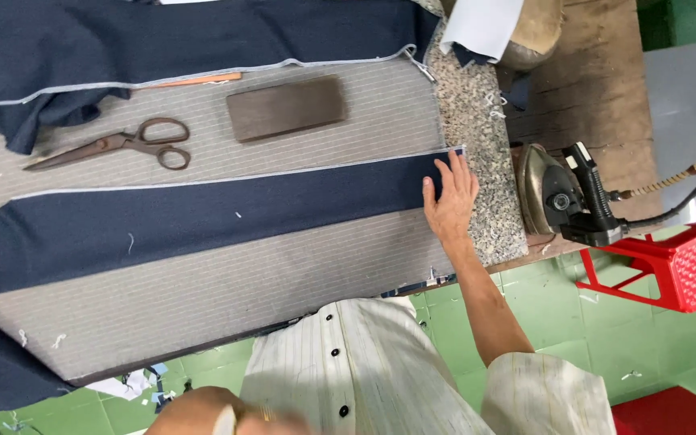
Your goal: The person irons a dark blue fabric piece on a worktable, repeatedly smoothing and pressing it with a steam iron. They trim excess fabric with scissors, fold edges, and use a wooden block to press seams. The person continues ironing different sections of the fabric throughout the clip.
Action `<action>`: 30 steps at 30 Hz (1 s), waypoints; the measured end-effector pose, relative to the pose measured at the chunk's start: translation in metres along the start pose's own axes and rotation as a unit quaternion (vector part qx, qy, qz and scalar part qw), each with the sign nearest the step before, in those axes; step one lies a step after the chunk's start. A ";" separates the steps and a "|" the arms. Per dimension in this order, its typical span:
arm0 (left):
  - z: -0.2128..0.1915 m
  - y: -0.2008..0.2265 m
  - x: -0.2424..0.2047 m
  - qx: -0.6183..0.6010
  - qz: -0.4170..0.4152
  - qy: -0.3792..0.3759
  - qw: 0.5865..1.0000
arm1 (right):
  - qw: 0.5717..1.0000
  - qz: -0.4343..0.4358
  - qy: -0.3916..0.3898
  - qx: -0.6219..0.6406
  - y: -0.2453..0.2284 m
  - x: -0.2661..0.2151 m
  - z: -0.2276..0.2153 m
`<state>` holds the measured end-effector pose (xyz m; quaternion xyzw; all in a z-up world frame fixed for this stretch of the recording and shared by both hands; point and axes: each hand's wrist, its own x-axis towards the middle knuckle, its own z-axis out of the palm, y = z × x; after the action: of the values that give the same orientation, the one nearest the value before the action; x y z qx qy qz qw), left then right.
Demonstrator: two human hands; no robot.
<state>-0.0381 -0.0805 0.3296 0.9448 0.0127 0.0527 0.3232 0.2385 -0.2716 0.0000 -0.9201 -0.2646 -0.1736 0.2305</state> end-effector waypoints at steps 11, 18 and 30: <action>0.178 -0.266 0.089 0.213 -0.025 0.067 0.974 | 0.985 -0.041 -0.149 -0.074 0.008 0.002 0.005; 0.201 -0.286 0.078 0.221 -0.065 0.042 0.972 | 0.984 -0.055 -0.155 -0.064 0.011 -0.002 0.006; 0.111 -0.412 -0.021 0.248 -0.079 0.154 0.953 | 0.979 -0.062 -0.188 -0.052 -0.023 0.010 -0.012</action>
<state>-0.0431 0.1760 -0.0118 0.9715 0.1495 0.1675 0.0760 0.2305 -0.2562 0.0219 -0.9289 -0.3505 -0.0249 0.1171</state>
